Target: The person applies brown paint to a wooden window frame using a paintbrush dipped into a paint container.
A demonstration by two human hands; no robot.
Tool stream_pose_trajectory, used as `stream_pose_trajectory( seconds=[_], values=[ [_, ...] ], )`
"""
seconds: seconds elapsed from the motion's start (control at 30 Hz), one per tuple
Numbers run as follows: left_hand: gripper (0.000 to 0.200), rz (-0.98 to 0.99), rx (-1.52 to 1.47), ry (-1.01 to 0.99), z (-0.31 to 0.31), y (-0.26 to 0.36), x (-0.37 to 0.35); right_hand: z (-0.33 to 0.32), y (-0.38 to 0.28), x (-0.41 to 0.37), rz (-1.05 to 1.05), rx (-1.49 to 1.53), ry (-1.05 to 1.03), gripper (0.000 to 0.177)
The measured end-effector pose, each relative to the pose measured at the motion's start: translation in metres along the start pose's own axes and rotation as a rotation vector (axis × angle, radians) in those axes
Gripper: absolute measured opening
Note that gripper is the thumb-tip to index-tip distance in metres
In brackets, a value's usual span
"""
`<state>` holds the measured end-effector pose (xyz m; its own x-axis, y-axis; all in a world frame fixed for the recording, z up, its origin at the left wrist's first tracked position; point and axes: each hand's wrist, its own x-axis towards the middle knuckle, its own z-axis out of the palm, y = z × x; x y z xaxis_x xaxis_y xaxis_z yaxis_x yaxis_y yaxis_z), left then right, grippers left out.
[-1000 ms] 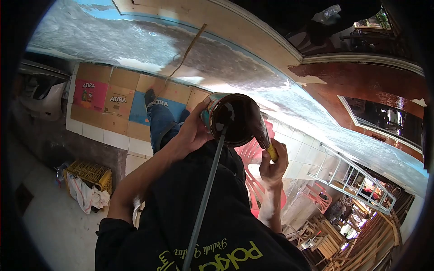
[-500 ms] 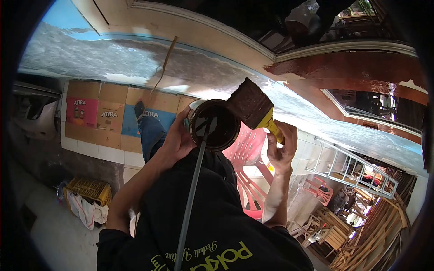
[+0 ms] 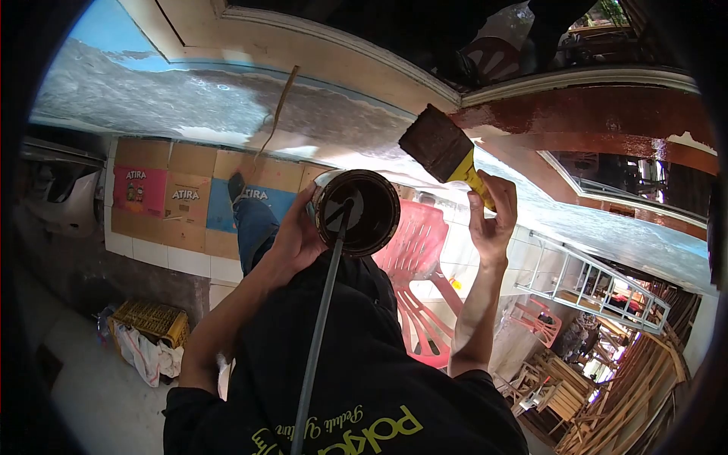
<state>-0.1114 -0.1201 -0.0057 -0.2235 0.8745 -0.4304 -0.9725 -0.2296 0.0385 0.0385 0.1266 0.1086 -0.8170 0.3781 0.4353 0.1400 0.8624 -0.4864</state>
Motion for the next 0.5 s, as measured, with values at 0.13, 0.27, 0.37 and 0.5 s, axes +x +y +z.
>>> stream_pose_trajectory(
  seconds=[0.13,0.27,0.37,0.5],
  values=[
    [0.047,0.008,0.013,0.042,0.001,0.000,-0.003,-0.001,0.004,0.006,-0.006,0.002,0.002,0.032],
    [0.047,0.001,0.013,0.029,0.000,0.000,-0.002,0.000,0.006,0.008,0.015,0.032,0.001,0.032],
    [0.047,0.005,0.018,0.039,0.003,0.001,-0.003,0.001,0.007,0.012,0.008,0.032,0.003,0.032],
    [0.048,-0.006,0.017,0.038,0.001,0.001,-0.002,0.001,0.006,0.017,0.014,0.045,-0.003,0.030]
  ],
)
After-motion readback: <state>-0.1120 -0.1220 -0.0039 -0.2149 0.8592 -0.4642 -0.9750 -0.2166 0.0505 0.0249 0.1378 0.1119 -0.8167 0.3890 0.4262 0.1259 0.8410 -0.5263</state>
